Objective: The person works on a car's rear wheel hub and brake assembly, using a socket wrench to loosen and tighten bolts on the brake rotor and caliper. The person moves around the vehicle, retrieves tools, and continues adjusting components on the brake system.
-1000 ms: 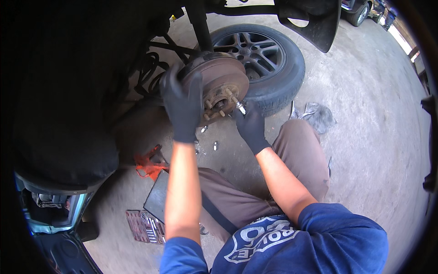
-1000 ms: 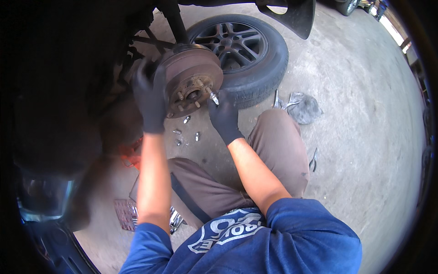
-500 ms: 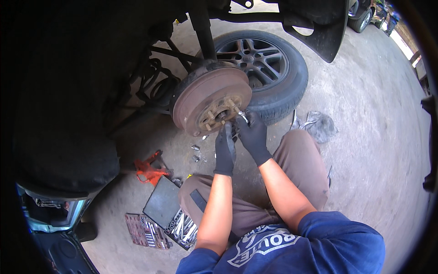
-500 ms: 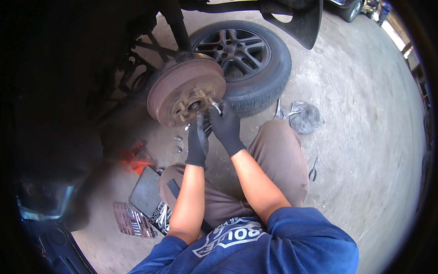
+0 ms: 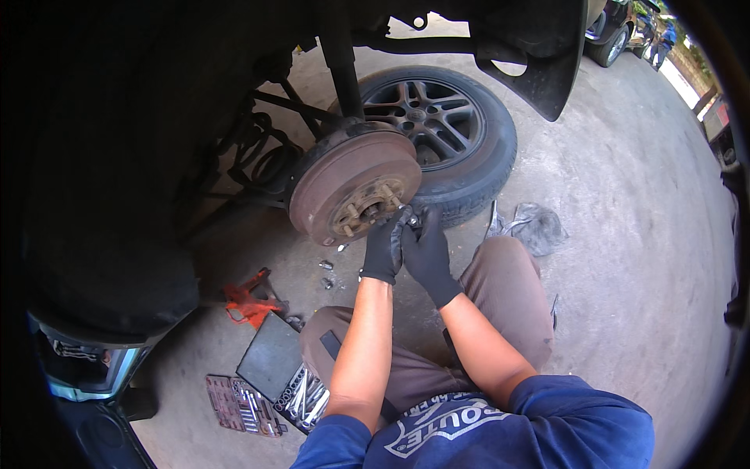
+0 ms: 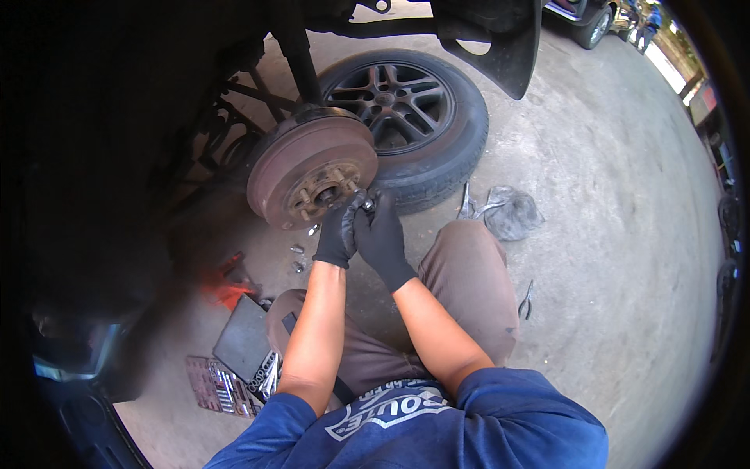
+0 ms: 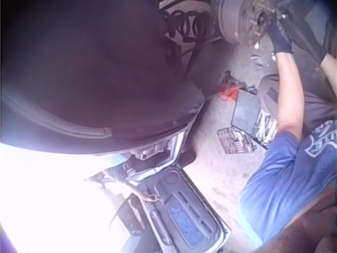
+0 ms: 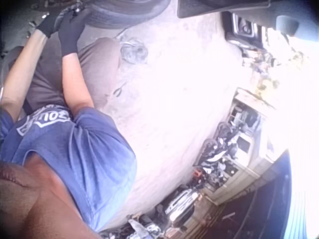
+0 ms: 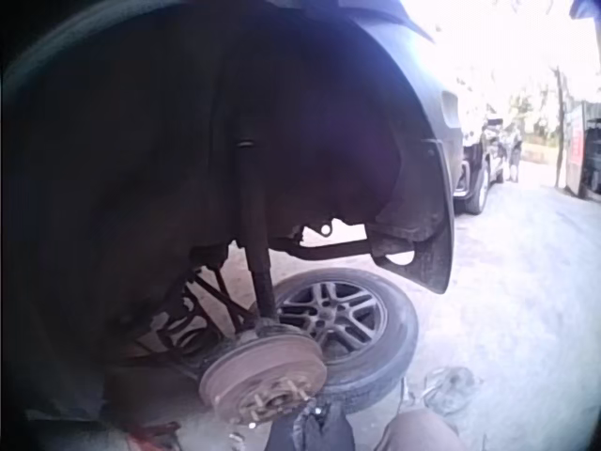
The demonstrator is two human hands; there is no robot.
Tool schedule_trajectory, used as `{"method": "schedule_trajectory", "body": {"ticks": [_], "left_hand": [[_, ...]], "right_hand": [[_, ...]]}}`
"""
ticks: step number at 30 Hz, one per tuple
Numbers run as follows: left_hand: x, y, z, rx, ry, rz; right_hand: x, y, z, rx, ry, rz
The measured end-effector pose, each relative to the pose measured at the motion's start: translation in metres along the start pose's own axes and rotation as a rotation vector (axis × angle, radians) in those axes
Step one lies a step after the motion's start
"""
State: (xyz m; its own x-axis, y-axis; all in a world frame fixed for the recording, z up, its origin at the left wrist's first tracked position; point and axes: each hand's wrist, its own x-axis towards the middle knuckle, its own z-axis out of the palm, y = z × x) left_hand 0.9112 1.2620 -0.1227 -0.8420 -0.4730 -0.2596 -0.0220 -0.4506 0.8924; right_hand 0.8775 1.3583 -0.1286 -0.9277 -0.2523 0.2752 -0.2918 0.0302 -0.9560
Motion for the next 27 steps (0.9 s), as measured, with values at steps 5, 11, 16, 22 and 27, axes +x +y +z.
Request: {"method": "schedule_trajectory", "body": {"ticks": [5, 11, 16, 22, 27], "left_hand": [[0.006, -0.014, 0.002, -0.014, 0.027, 0.102], [0.009, -0.016, -0.014, -0.352, -0.044, -0.155], [0.008, -0.013, -0.007, -0.178, 0.048, -0.155], [-0.03, 0.01, -0.019, 0.322, -0.016, 0.172], [-0.08, 0.038, -0.1, 0.475, 0.282, 0.07]], "right_hand": [[-0.012, 0.003, 0.004, -0.164, 0.035, -0.055], [-0.008, 0.019, 0.01, 0.189, -0.001, 0.307], [-0.002, 0.018, 0.006, -0.063, 0.052, 0.39], [-0.005, 0.008, 0.005, -0.333, 0.089, -0.352], [-0.017, 0.05, 0.029, 0.518, 0.032, 0.599]]}}
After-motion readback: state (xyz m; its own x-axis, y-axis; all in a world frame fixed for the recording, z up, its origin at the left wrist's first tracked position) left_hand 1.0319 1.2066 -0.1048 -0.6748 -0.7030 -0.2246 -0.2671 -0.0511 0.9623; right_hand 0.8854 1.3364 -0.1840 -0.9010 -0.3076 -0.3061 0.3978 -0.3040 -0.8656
